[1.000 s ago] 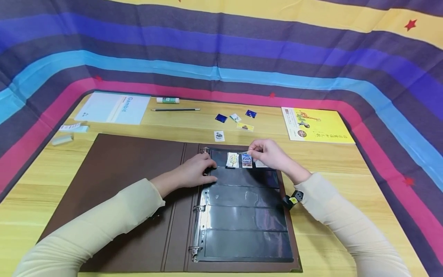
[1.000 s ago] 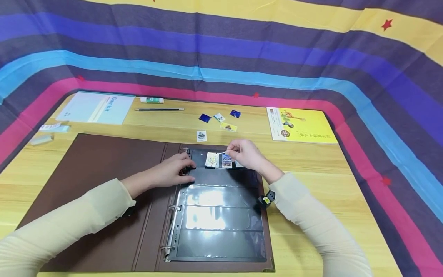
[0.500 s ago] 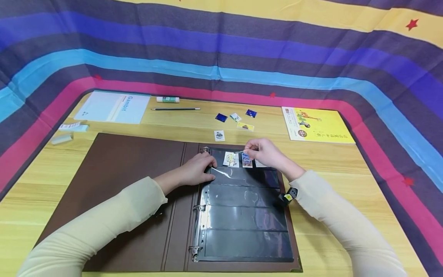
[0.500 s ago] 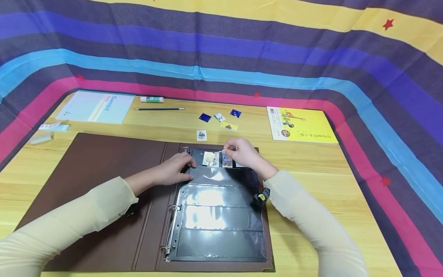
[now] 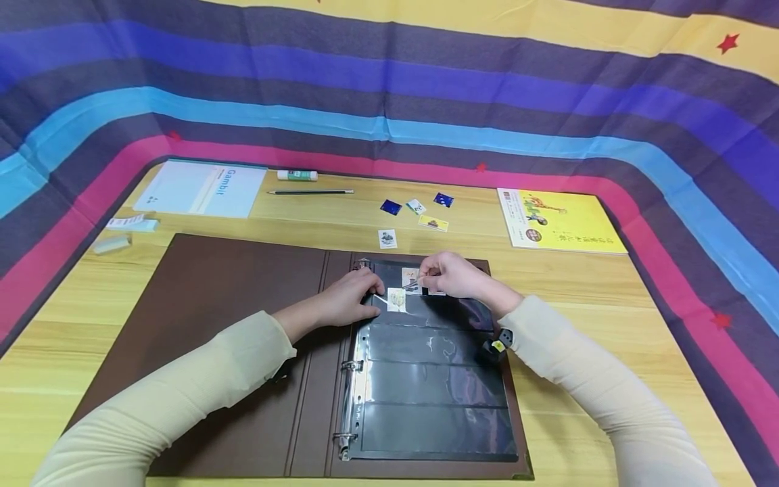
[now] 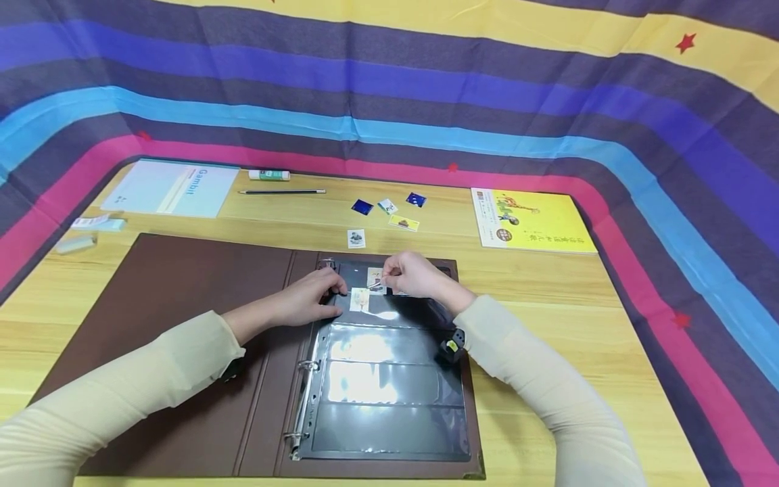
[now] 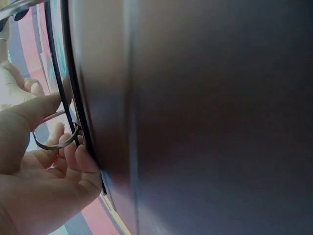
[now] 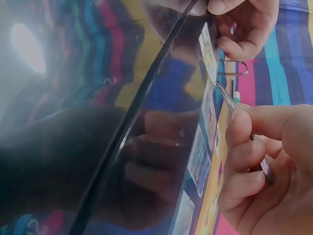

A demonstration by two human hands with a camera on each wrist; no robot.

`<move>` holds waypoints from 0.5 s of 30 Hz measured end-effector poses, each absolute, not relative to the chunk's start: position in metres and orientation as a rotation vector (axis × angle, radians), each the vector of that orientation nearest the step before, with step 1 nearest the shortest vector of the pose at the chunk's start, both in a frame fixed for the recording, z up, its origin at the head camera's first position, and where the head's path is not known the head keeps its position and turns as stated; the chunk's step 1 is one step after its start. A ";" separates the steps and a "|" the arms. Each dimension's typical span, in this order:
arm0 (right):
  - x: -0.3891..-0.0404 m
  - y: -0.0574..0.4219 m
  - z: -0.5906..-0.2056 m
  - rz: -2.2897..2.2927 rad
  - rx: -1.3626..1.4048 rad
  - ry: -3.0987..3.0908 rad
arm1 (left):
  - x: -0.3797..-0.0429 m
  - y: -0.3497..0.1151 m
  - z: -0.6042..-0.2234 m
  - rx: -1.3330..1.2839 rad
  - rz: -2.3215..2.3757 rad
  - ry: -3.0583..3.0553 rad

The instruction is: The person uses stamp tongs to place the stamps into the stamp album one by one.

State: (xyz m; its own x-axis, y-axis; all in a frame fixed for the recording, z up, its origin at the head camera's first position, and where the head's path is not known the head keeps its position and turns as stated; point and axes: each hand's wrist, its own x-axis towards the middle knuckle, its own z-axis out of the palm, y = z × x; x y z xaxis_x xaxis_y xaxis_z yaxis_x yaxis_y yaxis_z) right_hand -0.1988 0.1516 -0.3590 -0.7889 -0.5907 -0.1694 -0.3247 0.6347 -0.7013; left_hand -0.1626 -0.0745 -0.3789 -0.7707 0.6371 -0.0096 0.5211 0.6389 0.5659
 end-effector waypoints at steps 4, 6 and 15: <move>-0.199 0.152 -0.361 -0.931 -0.765 2.429 | -0.163 -0.074 -0.378 0.954 0.831 2.643; -0.200 0.151 -0.361 -0.919 -0.783 2.399 | -0.163 -0.075 -0.378 0.952 0.835 2.642; -0.201 0.149 -0.359 -0.890 -0.833 2.313 | -0.163 -0.074 -0.378 0.936 0.827 2.635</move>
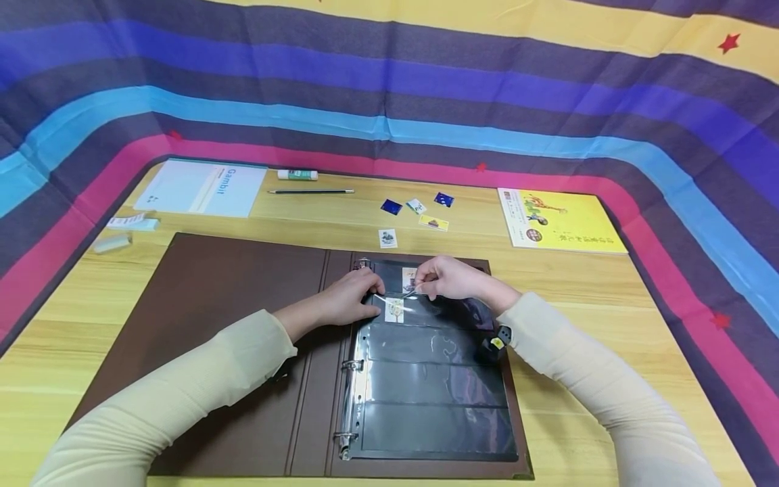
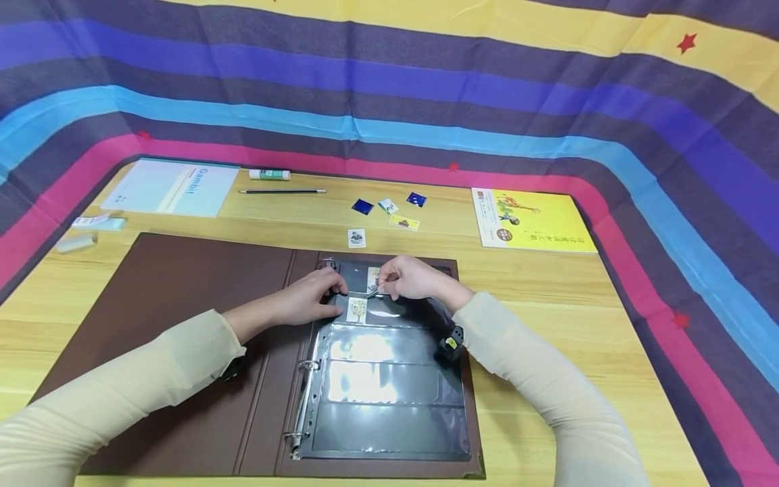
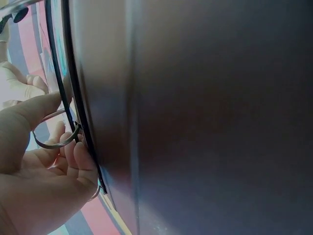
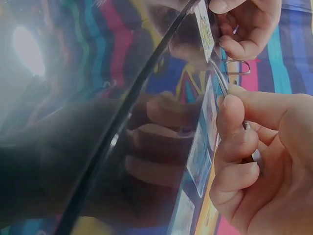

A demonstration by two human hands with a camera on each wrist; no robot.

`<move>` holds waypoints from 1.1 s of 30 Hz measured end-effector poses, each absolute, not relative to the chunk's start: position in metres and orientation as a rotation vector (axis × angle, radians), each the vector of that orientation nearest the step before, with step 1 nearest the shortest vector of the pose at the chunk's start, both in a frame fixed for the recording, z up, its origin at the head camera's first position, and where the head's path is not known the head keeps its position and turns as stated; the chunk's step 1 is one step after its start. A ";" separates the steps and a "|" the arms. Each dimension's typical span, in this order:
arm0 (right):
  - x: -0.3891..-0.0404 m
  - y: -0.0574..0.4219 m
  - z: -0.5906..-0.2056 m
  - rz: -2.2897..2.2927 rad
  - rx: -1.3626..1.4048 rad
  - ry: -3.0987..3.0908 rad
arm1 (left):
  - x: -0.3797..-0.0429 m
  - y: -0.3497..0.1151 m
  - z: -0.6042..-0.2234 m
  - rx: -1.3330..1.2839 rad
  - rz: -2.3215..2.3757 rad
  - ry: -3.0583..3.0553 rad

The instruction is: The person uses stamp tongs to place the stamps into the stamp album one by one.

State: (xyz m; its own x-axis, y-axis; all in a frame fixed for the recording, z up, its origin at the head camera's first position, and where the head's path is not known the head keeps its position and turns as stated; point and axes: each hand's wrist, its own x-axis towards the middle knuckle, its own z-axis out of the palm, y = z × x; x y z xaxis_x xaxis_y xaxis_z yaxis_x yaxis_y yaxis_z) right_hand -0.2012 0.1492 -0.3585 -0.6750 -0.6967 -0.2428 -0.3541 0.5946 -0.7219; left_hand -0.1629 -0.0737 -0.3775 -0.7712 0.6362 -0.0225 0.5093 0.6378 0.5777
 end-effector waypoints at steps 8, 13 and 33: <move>-0.215 0.162 -0.343 -0.854 -0.766 2.418 | -0.164 -0.073 -0.377 0.916 0.789 2.636; -0.236 0.165 -0.337 -0.836 -0.698 2.597 | -0.164 -0.074 -0.375 0.905 0.774 2.631; -0.289 0.120 -0.361 -0.743 -0.464 2.757 | -0.163 -0.072 -0.372 0.894 0.773 2.603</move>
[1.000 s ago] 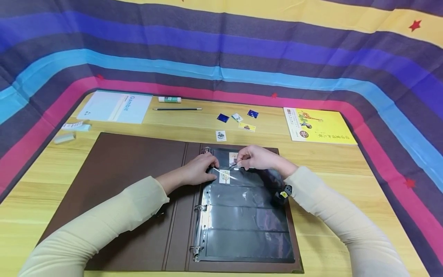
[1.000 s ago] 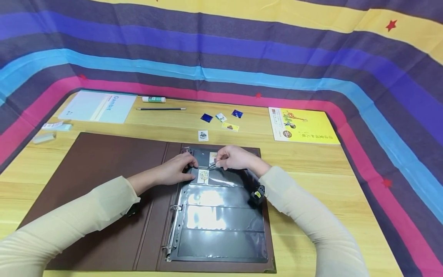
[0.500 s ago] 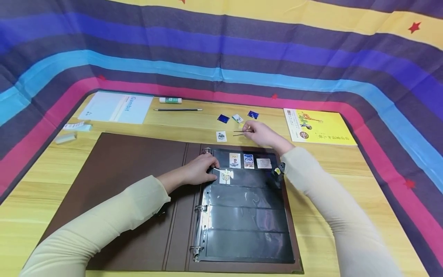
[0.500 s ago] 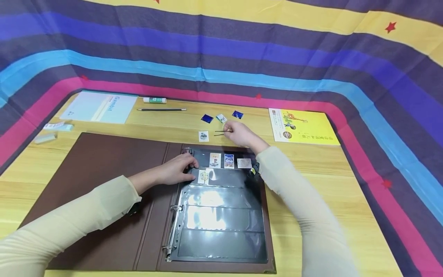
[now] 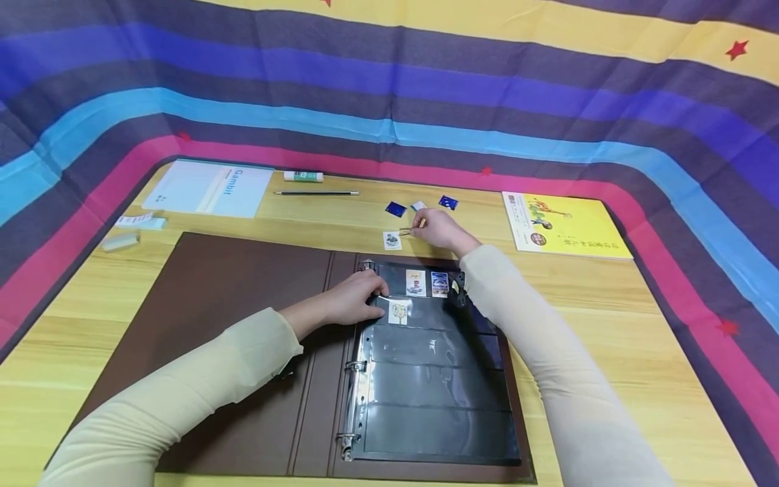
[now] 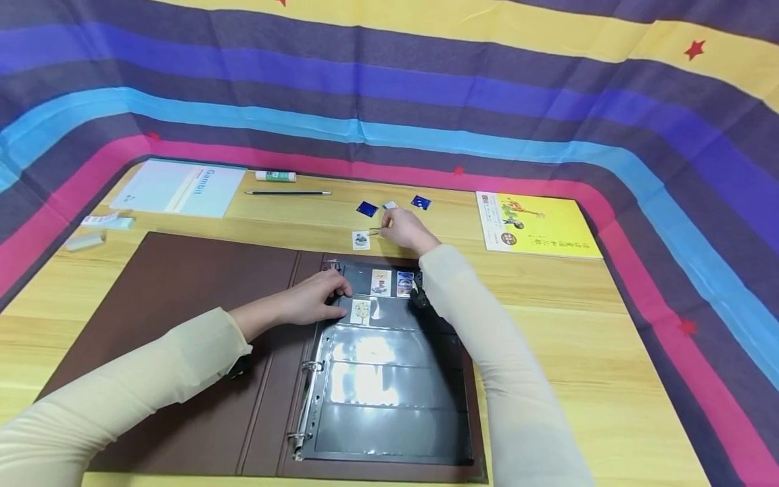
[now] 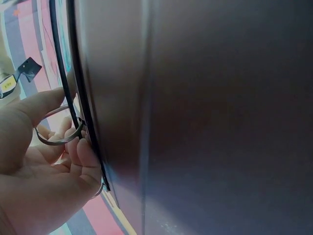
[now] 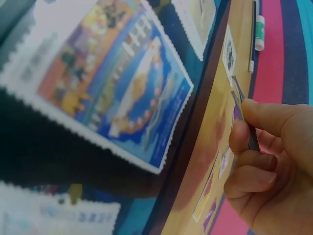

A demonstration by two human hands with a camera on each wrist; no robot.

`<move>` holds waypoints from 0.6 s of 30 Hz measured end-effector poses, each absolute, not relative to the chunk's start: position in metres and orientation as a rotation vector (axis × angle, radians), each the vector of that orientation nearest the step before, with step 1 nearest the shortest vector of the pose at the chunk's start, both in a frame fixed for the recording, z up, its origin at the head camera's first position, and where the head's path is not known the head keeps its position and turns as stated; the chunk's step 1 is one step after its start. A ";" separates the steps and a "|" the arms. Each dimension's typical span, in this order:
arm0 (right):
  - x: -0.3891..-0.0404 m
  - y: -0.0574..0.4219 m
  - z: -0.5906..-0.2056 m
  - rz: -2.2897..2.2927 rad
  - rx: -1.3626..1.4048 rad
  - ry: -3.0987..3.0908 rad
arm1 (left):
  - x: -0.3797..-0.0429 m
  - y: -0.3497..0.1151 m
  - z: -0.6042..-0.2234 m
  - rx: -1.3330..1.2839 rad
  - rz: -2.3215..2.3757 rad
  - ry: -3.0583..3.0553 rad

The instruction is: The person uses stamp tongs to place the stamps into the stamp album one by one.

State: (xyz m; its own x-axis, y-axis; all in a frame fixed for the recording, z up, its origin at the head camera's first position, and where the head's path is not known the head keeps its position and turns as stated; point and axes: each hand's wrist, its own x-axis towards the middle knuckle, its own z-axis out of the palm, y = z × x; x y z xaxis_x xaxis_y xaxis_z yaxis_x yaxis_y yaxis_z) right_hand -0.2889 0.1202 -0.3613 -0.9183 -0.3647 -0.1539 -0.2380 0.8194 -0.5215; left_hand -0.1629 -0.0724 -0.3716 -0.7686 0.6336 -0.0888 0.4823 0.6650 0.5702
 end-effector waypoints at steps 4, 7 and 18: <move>-0.289 0.118 -0.361 -0.728 -0.473 2.760 | -0.163 -0.072 -0.372 0.886 0.773 2.597; -0.289 0.116 -0.361 -0.693 -0.466 2.783 | -0.164 -0.072 -0.372 0.883 0.766 2.600; -0.288 0.115 -0.361 -0.620 -0.398 2.839 | -0.164 -0.072 -0.373 0.898 0.772 2.598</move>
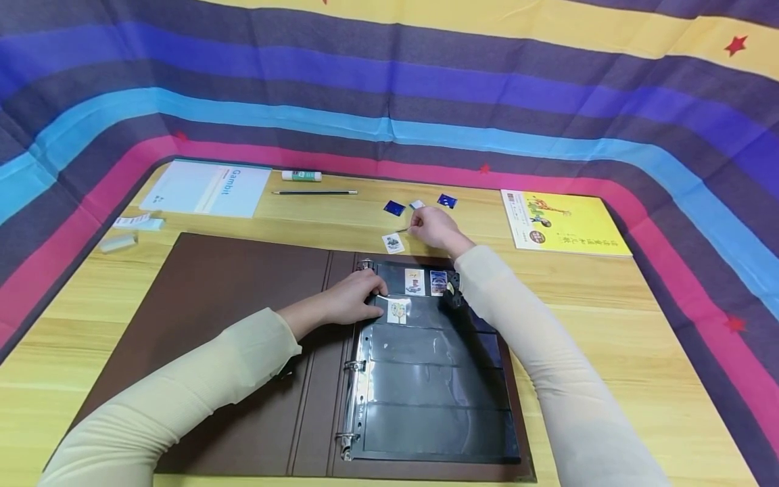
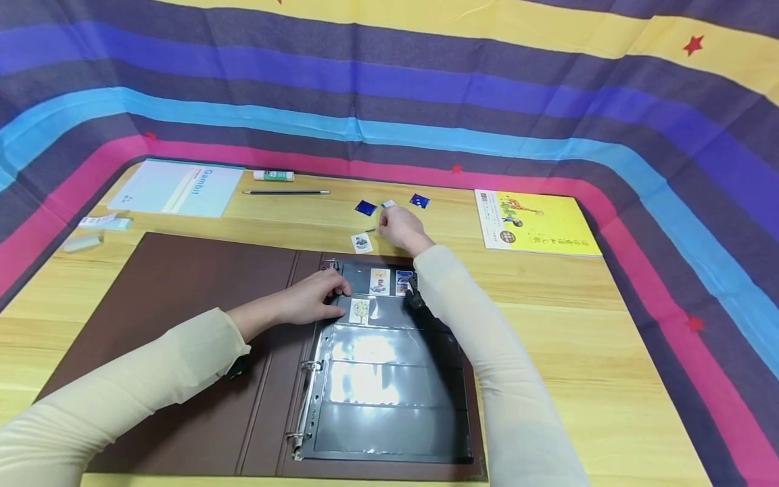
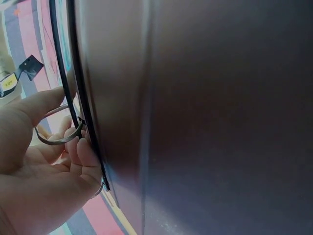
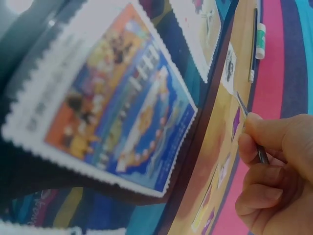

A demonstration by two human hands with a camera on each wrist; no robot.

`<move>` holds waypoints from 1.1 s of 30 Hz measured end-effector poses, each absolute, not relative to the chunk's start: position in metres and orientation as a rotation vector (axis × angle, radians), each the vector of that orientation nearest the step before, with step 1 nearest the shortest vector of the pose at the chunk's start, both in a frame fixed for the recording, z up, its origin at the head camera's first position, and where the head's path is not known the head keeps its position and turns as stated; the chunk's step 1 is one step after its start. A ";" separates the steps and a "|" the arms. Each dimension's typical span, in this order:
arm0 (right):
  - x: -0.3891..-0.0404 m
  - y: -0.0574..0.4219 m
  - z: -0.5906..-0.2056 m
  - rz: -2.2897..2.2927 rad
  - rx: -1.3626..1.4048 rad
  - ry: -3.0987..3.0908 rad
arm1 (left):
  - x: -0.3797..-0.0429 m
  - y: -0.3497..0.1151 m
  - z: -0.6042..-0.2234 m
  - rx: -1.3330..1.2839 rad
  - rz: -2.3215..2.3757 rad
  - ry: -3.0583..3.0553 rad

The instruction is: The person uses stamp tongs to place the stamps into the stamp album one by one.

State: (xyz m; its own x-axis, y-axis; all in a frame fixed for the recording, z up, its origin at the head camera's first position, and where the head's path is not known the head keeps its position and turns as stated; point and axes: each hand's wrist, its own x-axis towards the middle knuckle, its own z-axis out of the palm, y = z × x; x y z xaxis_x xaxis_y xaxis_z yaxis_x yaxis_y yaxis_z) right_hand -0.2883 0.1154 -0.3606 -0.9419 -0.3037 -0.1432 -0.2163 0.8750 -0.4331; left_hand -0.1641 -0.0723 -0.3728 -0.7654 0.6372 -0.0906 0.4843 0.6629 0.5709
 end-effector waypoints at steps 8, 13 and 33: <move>-0.280 0.127 -0.350 -0.704 -0.408 2.880 | -0.164 -0.072 -0.373 0.905 0.771 2.602; -0.272 0.140 -0.341 -0.796 -0.421 2.897 | -0.164 -0.072 -0.375 0.921 0.778 2.603; -0.201 0.173 -0.349 -0.889 -0.640 2.905 | -0.165 -0.073 -0.378 0.919 0.790 2.625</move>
State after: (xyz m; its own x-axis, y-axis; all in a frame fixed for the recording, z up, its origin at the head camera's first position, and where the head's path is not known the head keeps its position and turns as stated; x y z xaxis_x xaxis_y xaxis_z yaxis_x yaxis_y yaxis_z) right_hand -0.2010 0.1727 -0.3492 -0.9143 -0.3964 0.0833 -0.3752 0.7511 -0.5432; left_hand -0.1647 -0.0732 -0.3781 -0.7700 0.6357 -0.0539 0.5004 0.6542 0.5671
